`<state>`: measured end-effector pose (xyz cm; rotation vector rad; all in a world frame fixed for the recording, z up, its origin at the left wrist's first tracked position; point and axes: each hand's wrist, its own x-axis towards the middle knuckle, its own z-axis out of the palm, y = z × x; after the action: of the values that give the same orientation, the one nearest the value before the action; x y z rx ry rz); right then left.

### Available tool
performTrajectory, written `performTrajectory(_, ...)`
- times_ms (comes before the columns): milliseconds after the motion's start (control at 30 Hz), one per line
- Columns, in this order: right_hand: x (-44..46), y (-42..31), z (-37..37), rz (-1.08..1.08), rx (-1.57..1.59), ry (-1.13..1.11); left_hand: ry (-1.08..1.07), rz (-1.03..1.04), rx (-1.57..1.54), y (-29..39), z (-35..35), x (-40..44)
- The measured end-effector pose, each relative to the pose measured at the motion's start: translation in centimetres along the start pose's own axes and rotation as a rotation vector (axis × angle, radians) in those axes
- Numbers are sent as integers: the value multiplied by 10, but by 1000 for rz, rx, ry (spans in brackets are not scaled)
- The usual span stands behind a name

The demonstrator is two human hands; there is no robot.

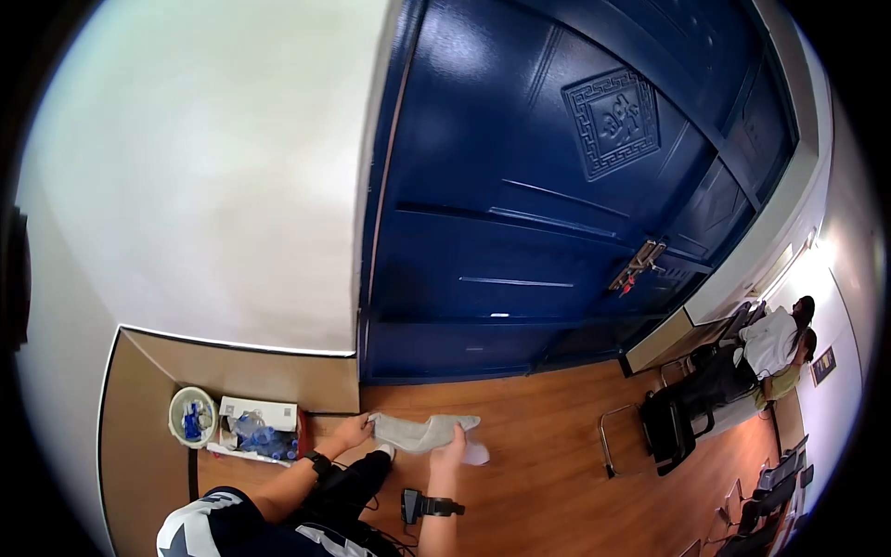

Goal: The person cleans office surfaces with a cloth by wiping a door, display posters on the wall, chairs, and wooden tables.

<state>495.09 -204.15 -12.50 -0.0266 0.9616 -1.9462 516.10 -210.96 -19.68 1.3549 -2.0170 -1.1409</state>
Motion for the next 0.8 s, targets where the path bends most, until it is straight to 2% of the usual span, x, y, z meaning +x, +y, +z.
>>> performTrajectory(33,18,-13,10,5,-5,-2,-145,-68,-65,6,6,20)
performTrajectory(133,91,-44,61,4,-131,-186,-319,-79,39,41,-8,83)
performTrajectory(167,116,-49,84,-35,-136,-276,-319,-110,69,55,-13,111)
performTrajectory(233,127,-70,158,44,-124,-402,81,112,365,100,-38,149)
performTrajectory(267,139,-81,181,148,-110,-558,127,151,259,104,-46,174)
performTrajectory(300,154,-84,204,60,-188,-695,158,77,62,131,-63,190)
performTrajectory(367,174,-94,250,-187,-342,-893,367,132,-209,183,-87,219)
performTrajectory(400,183,-97,265,-312,-418,-957,457,157,-226,197,-95,231)
performTrajectory(467,207,-101,289,-496,-590,-942,618,317,-234,213,-101,257)
performTrajectory(500,219,-100,300,-585,-670,-930,630,351,-179,223,-106,269)
performTrajectory(567,258,-96,314,-954,-1051,-877,665,403,-48,238,-117,289)
performTrajectory(600,275,-94,319,-1129,-1234,-833,586,362,55,230,-117,303)
performTrajectory(667,295,-98,327,-1053,-1383,-937,479,221,54,241,-117,317)
performTrajectory(733,308,-101,316,-1039,-1569,-950,516,259,328,243,-109,330)
performTrajectory(800,333,-98,299,-1244,-1394,-904,532,301,470,251,-100,347)
